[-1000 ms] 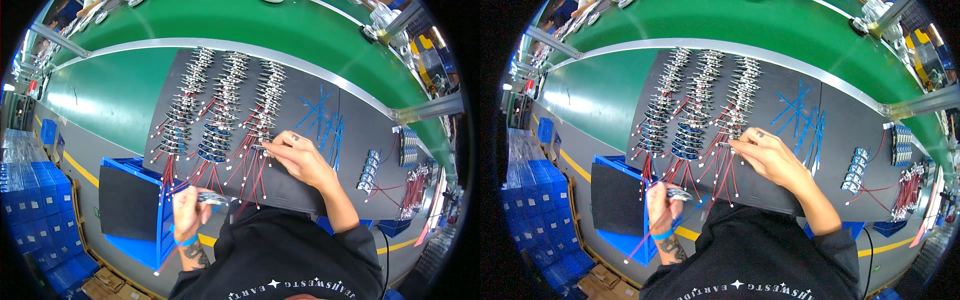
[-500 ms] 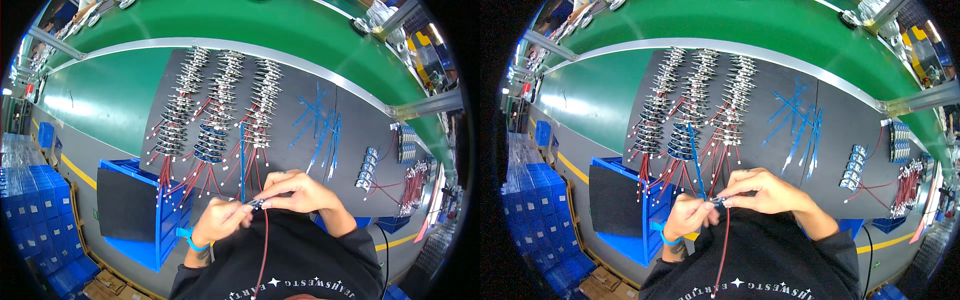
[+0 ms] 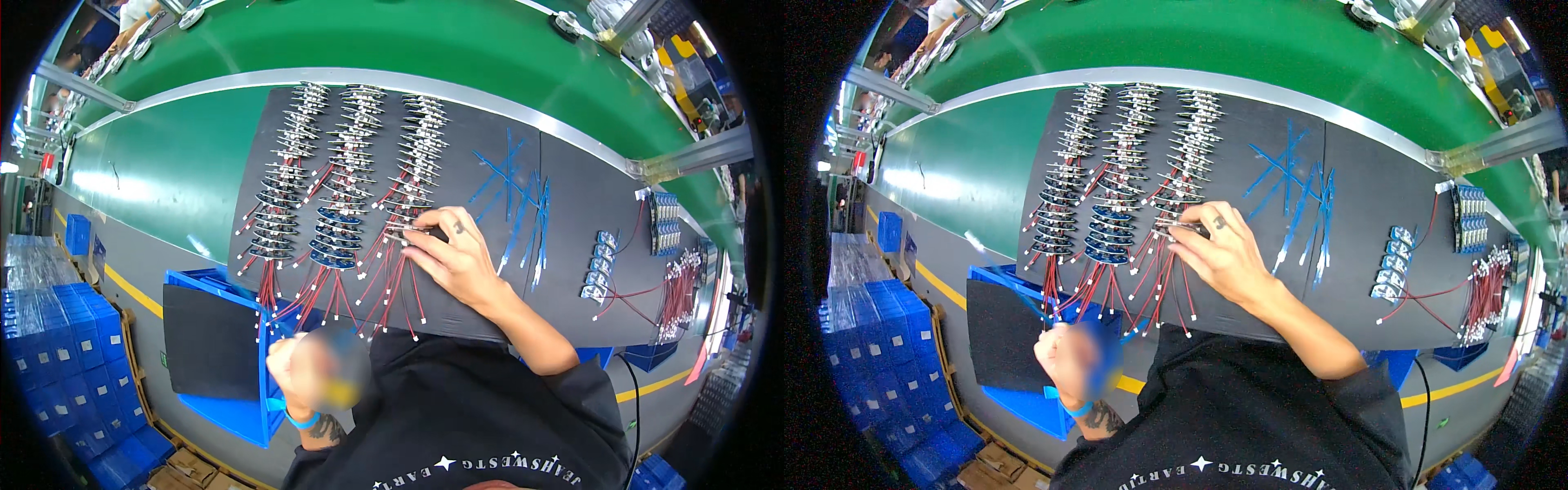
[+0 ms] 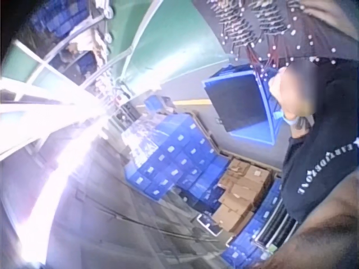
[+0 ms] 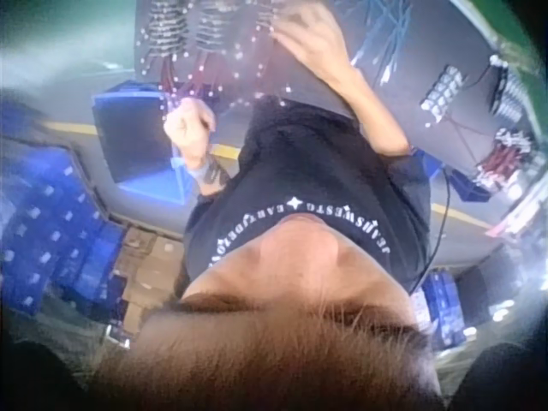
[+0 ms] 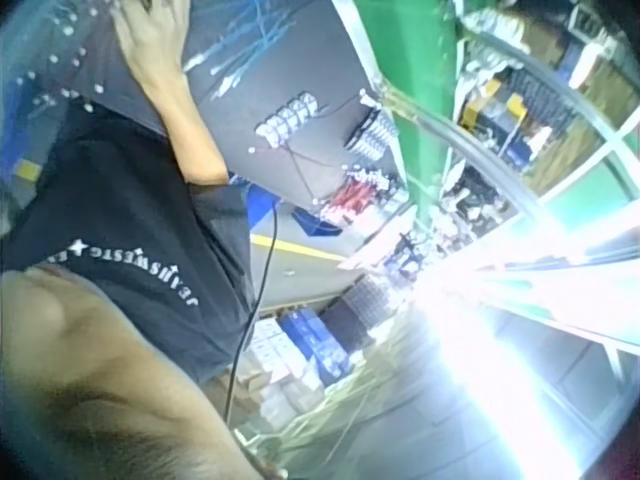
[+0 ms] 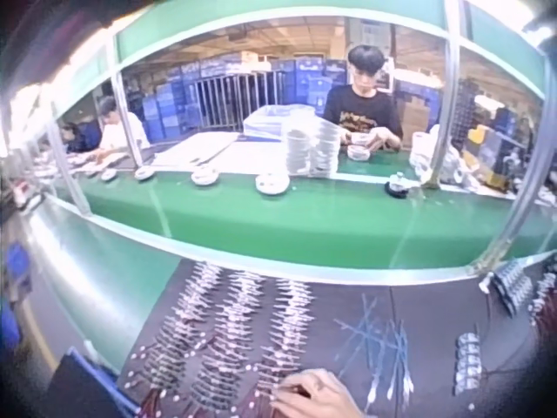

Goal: Manually organizing and assembling small circuit board components with attached wires at a factory workstation.

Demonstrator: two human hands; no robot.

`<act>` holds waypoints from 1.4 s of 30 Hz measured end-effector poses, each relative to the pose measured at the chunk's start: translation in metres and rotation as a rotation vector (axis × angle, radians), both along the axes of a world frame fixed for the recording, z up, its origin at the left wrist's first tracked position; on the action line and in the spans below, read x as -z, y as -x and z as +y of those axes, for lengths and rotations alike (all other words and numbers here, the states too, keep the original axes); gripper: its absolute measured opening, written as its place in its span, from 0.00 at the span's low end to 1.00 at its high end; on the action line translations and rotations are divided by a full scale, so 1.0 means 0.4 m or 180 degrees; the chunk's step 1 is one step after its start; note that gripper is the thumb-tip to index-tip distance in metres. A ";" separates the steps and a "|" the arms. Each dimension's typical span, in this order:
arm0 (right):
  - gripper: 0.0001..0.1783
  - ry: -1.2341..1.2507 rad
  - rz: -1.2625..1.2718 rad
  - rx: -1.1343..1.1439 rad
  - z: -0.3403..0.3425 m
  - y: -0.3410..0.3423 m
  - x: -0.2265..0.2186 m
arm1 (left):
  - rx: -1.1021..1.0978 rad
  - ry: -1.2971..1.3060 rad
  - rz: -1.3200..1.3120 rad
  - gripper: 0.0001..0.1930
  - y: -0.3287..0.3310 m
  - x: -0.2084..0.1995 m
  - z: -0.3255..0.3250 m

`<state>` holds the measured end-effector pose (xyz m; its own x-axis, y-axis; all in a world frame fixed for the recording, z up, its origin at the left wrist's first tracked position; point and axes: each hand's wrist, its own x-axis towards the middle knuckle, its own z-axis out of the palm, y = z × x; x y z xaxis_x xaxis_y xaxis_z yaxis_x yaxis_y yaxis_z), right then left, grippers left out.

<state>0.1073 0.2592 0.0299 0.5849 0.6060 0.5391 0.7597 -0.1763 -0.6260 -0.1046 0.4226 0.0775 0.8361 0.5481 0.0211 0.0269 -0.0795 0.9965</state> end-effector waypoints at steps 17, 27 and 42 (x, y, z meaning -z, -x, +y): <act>0.37 0.0239 0.0487 0.4088 -0.625 0.129 0.091 | 0.2225 -0.2296 0.0786 0.30 -0.494 0.075 -0.402; 0.14 -0.1283 0.1566 0.3387 -0.480 0.137 -0.029 | 0.2243 0.1051 0.0810 0.21 -0.384 0.062 -0.479; 0.19 0.0569 0.2209 -0.0423 -0.352 0.077 -0.134 | 0.0316 0.1918 0.0012 0.18 -0.352 0.064 -0.384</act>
<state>0.0767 0.1182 0.0837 0.6714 0.7398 -0.0430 0.2202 -0.2546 -0.9416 0.0363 0.2690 0.0520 0.8833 0.3821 -0.2715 0.0519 0.4958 0.8669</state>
